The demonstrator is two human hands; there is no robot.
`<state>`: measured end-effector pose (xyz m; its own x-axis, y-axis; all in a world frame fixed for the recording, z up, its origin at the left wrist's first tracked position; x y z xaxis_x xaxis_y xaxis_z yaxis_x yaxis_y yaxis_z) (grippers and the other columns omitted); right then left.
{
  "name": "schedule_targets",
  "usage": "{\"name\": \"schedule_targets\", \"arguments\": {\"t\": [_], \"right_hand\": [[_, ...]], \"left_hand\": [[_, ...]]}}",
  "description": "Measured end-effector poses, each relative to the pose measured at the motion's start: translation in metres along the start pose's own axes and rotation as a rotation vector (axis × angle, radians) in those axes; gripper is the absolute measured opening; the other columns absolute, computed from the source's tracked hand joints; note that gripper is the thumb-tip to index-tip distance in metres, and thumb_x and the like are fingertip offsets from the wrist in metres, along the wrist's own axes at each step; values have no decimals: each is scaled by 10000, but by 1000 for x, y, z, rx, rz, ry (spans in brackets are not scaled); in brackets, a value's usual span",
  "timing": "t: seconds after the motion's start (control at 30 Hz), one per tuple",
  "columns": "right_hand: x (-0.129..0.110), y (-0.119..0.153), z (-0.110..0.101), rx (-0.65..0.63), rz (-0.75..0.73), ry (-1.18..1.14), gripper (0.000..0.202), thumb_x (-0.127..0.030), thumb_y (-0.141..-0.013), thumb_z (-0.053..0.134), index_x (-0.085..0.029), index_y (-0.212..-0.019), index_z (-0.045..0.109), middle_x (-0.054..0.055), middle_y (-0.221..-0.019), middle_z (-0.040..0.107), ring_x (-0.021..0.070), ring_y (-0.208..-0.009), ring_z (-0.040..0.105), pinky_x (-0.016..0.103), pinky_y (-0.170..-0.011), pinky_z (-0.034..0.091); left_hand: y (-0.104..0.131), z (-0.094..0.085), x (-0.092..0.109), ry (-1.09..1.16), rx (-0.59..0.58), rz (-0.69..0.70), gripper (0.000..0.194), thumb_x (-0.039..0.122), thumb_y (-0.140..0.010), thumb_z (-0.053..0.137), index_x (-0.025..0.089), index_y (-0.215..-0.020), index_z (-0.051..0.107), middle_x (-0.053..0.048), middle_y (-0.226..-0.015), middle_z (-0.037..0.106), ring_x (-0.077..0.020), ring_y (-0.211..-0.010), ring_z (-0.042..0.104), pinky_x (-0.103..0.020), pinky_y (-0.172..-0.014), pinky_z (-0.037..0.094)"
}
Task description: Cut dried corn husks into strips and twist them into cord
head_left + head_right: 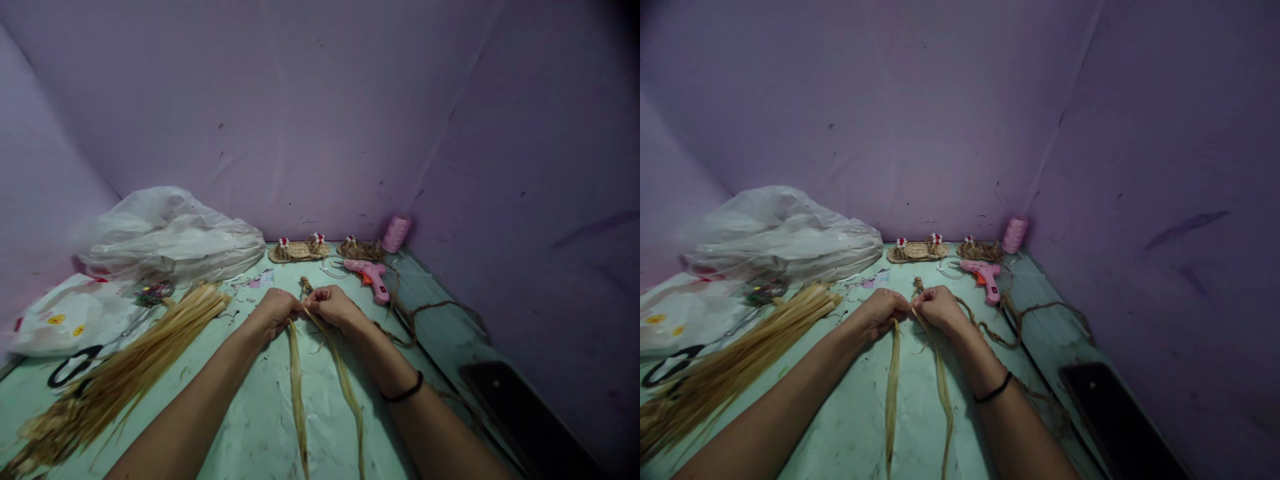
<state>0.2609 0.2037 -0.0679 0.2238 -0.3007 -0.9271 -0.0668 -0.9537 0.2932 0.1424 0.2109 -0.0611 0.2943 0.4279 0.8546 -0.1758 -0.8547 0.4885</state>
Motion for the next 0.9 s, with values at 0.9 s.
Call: {"name": "schedule_targets", "arguments": {"t": [0.9], "right_hand": [[-56, 50, 21, 130, -274, 916, 199, -226, -685, 541, -169, -718, 729, 129, -706, 691, 201, -597, 572, 284, -492, 218]], "left_hand": [[-4, -6, -6, 50, 21, 18, 123, 121, -474, 509, 170, -430, 405, 72, -287, 298, -34, -262, 208, -186, -305, 86]]}}
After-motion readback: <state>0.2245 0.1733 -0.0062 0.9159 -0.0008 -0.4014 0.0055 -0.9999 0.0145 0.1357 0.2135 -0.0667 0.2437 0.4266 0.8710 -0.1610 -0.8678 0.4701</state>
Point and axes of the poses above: each hand's wrist, its own y-axis away from the middle knuckle, its own z-axis out of the palm, x = y × z, the point moved 8 cm from there along -y, towards the middle knuckle
